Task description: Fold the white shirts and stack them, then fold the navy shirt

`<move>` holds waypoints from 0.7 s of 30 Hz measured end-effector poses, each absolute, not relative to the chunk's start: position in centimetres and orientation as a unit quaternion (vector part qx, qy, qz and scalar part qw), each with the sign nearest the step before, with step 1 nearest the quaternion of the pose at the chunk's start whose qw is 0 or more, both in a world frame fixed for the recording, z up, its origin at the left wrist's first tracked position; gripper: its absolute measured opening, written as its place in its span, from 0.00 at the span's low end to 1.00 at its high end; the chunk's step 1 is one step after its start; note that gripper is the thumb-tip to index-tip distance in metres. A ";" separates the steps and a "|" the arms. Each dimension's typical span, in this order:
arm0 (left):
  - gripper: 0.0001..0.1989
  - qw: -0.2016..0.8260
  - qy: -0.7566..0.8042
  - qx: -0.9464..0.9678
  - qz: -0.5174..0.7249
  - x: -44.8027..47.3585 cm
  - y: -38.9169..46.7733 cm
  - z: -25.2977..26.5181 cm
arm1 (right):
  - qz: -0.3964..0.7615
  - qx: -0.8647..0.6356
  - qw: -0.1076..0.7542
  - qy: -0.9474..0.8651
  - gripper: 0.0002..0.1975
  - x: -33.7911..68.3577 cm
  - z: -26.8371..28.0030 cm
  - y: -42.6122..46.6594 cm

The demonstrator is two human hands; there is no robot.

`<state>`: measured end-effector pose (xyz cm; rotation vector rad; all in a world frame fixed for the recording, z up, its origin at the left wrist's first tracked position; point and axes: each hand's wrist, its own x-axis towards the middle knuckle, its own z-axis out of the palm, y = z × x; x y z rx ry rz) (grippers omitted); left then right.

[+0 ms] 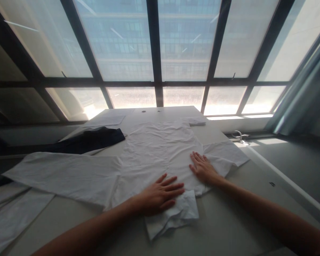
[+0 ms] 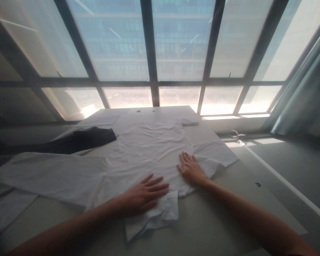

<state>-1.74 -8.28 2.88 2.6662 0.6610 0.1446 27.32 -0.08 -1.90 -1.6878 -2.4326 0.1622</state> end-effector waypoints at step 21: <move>0.36 0.112 0.480 0.867 0.076 -3.9 -6.1 -0.2 | 0.064 -0.440 0.096 -0.890 0.30 25.7 -2.2 -2.9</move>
